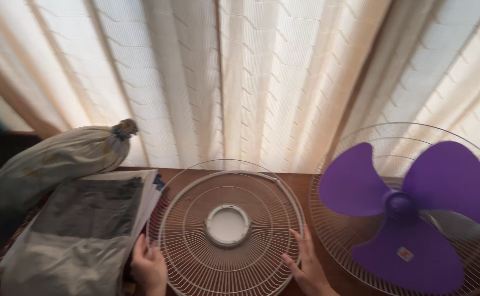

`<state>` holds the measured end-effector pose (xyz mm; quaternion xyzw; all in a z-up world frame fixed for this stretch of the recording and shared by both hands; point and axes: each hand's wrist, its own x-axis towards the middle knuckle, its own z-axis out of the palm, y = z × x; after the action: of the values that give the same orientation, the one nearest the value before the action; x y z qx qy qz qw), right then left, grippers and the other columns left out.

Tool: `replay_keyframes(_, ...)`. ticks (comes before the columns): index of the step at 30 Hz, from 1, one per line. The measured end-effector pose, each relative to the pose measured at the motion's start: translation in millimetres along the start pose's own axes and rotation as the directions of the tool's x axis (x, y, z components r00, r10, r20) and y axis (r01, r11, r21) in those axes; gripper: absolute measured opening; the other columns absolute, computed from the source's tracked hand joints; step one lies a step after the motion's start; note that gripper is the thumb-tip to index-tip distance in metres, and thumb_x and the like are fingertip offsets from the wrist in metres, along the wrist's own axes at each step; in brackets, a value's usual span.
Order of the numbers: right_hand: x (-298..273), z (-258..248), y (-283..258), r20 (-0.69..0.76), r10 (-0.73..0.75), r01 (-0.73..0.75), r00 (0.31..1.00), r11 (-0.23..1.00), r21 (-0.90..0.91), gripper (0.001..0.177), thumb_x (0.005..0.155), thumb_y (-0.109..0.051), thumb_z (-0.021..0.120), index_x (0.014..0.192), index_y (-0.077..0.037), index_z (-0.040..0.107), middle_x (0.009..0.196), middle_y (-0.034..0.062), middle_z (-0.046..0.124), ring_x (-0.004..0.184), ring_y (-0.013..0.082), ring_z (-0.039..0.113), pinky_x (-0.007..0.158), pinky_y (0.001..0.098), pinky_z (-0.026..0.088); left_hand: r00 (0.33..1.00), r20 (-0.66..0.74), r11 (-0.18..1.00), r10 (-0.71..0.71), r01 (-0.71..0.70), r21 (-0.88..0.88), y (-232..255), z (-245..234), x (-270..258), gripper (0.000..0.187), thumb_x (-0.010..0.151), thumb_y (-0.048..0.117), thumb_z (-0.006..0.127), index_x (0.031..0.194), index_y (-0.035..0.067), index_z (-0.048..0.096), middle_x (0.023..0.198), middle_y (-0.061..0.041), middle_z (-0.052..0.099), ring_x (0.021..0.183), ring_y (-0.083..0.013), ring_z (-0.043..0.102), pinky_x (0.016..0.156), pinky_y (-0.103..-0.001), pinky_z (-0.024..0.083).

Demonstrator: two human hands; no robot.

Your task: The person disassembles a purple table fan by removing the front grille, unscrewing the blade hub, detaching the fan blades, and separating the rear grille and motor housing. The components are placed on a wooden table.

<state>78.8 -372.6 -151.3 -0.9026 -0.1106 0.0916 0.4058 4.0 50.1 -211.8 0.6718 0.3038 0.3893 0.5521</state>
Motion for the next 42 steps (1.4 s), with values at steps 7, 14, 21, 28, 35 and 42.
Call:
replay_keyframes(7, -22, -31, -32, -0.076, -0.084, 0.092, 0.994, 0.991, 0.098, 0.09, 0.092, -0.028, 0.063, 0.161, -0.016, 0.007, 0.171, 0.0056, 0.008, 0.158, 0.0272, -0.003, 0.126, 0.0501, 0.009, 0.982, -0.116, 0.887, 0.146, -0.079, 0.455, 77, -3, -20, 0.057, 0.083, 0.004, 0.072, 0.138, -0.001, 0.059, 0.138, -0.029, 0.053, 0.115, -0.0375, 0.062, 0.098, -0.049, 0.053)
replay_keyframes(14, -42, -114, -51, -0.37, -0.105, 0.145, 0.923, 0.986, 0.081, 0.09, 0.092, -0.039, 0.057, 0.163, -0.015, 0.008, 0.172, 0.0131, 0.009, 0.158, 0.0287, 0.007, 0.126, 0.0467, 0.011, 0.915, 0.142, 0.918, 0.377, -0.39, 0.07, 190, 82, -71, 0.046, 0.089, 0.009, 0.064, 0.134, 0.005, 0.06, 0.135, -0.015, 0.061, 0.128, -0.0317, 0.058, 0.107, -0.047, 0.048)
replay_keyframes(21, -61, -195, -15, -0.583, -0.027, 0.064, 0.812, 0.997, 0.042, 0.091, 0.091, -0.043, 0.056, 0.163, -0.013, 0.009, 0.169, 0.0171, 0.013, 0.156, 0.033, 0.013, 0.125, 0.0475, 0.017, 0.621, 0.661, 0.89, 0.421, -0.422, -0.171, 238, 205, -171, 0.044, 0.089, 0.014, 0.069, 0.129, -0.001, 0.059, 0.136, -0.023, 0.057, 0.132, -0.0361, 0.051, 0.11, -0.048, 0.042)
replay_keyframes(28, -70, -243, 51, -0.649, -0.085, 0.015, 0.756, 0.993, -0.113, 0.09, 0.089, -0.041, 0.06, 0.161, -0.011, 0.015, 0.168, 0.0168, 0.02, 0.156, 0.0327, 0.019, 0.124, 0.0495, 0.02, 0.599, 0.722, 0.927, 0.346, -0.335, -0.166, 243, 298, -200, 0.034, 0.094, 0.011, 0.062, 0.127, 0.003, 0.064, 0.133, -0.014, 0.065, 0.128, -0.0268, 0.061, 0.113, -0.039, 0.048)
replay_keyframes(35, -55, -251, 98, -0.575, -0.136, -0.131, 0.807, 0.908, -0.399, 0.093, 0.089, -0.043, 0.063, 0.161, -0.011, 0.013, 0.167, 0.0099, 0.023, 0.154, 0.0297, 0.019, 0.124, 0.056, 0.012, 0.514, 0.756, 0.844, 0.405, -0.528, -0.093, 257, 344, -235, 0.042, 0.089, 0.01, 0.067, 0.13, 0.004, 0.063, 0.143, -0.014, 0.056, 0.139, -0.0308, 0.048, 0.119, -0.045, 0.035)
replay_keyframes(42, -48, -268, 117, -0.533, -0.367, -0.003, 0.763, 0.821, -0.57, 0.077, 0.092, -0.034, 0.062, 0.157, -0.013, 0.027, 0.165, 0.0073, 0.031, 0.152, 0.0308, 0.024, 0.122, 0.0607, 0.013, 0.361, 0.815, 0.706, 0.454, -0.703, -0.082, 276, 354, -274, 0.078, 0.078, 0.028, 0.086, 0.145, 0.011, 0.051, 0.155, -0.01, 0.046, 0.146, -0.0294, 0.032, 0.121, -0.06, 0.01)
